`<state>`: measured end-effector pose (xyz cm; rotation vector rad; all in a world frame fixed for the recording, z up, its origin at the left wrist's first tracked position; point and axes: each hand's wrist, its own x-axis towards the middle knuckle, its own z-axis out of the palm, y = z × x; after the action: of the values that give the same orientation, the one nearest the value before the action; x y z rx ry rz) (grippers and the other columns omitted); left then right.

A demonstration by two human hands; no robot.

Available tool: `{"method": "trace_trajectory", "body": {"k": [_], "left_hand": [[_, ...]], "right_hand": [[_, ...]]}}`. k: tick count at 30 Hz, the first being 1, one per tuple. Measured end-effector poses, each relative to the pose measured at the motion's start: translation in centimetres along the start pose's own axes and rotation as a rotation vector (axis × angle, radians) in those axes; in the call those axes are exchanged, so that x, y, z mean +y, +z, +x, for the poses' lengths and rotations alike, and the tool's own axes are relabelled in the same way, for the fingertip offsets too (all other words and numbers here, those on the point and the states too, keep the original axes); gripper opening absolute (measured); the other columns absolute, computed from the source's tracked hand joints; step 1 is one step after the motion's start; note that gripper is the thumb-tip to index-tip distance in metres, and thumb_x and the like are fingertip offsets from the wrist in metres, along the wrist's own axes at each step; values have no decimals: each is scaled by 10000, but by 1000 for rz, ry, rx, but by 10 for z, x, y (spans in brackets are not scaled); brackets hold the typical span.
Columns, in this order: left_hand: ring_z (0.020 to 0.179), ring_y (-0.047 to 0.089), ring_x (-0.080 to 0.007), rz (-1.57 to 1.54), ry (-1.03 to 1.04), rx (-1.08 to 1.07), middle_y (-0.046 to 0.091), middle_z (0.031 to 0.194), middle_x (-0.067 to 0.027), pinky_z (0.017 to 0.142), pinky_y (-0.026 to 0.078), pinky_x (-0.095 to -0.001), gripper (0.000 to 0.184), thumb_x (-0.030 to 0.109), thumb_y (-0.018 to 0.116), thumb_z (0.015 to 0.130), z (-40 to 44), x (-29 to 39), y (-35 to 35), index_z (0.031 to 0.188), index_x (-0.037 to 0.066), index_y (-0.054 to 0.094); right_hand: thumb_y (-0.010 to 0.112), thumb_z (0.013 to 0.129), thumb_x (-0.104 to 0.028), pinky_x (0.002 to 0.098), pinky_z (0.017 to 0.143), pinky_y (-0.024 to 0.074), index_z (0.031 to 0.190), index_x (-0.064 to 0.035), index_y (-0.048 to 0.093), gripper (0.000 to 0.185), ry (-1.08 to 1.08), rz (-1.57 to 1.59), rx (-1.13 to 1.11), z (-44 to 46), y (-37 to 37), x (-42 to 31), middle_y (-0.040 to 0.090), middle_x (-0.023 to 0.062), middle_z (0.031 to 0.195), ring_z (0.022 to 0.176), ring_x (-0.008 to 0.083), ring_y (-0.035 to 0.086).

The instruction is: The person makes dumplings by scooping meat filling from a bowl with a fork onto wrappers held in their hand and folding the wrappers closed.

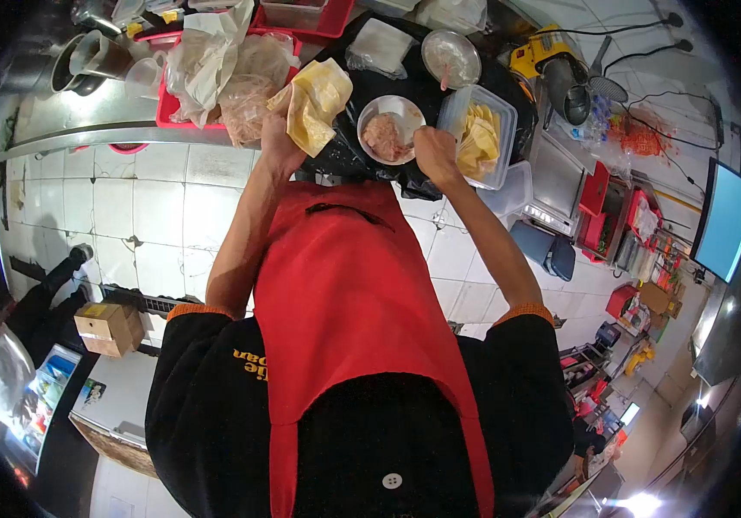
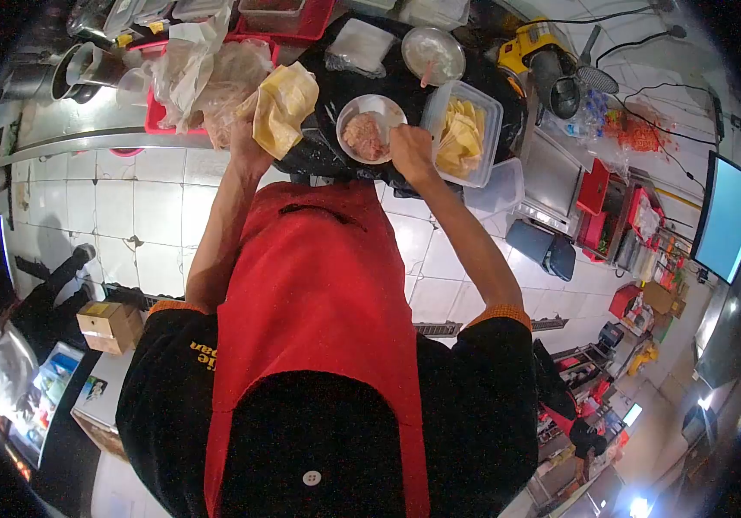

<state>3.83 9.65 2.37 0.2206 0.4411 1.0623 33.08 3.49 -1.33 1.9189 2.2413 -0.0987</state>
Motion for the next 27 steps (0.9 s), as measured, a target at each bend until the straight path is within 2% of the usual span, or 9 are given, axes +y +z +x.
{"method": "trace_trajectory", "body": {"k": [5,9,12,14,19,21,22,24,27], "left_hand": [[1124,618,-257,1,-16,-40,587,1301,-114,922,534,-391,433,325,403,1053,-3,-6,0,1381,50,462],[1190,586,-262,17,-37,-33,555,1350,-136,969,512,-381,457,306,408,1049,1,-11,-7,1405,22,437],[1230,562,-259,15,-30,-23,534,1381,-148,1002,491,-369,475,297,405,1048,-2,-8,-6,1421,3,422],[1234,558,-258,37,-25,-30,532,1385,-149,1010,484,-366,475,296,406,1048,-1,-7,-4,1422,3,420],[1129,617,-270,53,-67,8,597,1285,-134,946,518,-396,457,350,384,1055,-2,-8,-12,1374,31,460],[1121,619,-269,65,-64,-12,598,1281,-132,942,518,-395,457,353,385,1055,-2,-8,-8,1371,31,462],[1114,621,-268,74,-59,-26,600,1277,-131,938,519,-394,458,356,385,1055,-2,-9,-5,1368,30,464],[1115,621,-265,44,-86,-25,600,1276,-131,937,520,-393,459,356,386,1054,-1,-10,-3,1367,29,465],[1110,624,-260,20,-102,12,604,1269,-132,931,523,-391,459,357,388,1053,-1,-10,-3,1361,26,469]], "right_hand": [[556,820,-82,442,672,567,775,-4,715,183,-3,4,-97,9,-27,-8,701,224,842,795,344,718],[561,820,-87,443,663,567,794,-6,722,182,-78,11,-4,6,-4,-2,701,225,829,784,344,719],[605,791,-81,440,657,567,819,-8,728,146,-56,-55,-95,8,-33,4,703,217,836,780,351,716],[647,769,-62,443,693,562,856,-54,741,128,32,-123,-200,12,-52,10,714,179,876,811,346,710],[653,787,-40,453,767,542,881,-142,750,169,170,29,-145,14,-56,39,724,110,936,888,320,698],[626,780,-51,462,727,564,798,-35,719,97,102,109,-13,11,-44,40,708,182,866,860,363,703],[626,780,-51,462,727,564,798,-35,719,97,111,108,-13,8,-37,37,708,182,866,860,363,703],[576,826,-64,477,750,557,890,-28,725,166,145,19,-131,7,-23,24,708,202,924,871,371,700],[519,857,-94,487,746,562,878,22,705,220,185,52,-192,-4,-9,14,697,244,917,871,393,699]]}}
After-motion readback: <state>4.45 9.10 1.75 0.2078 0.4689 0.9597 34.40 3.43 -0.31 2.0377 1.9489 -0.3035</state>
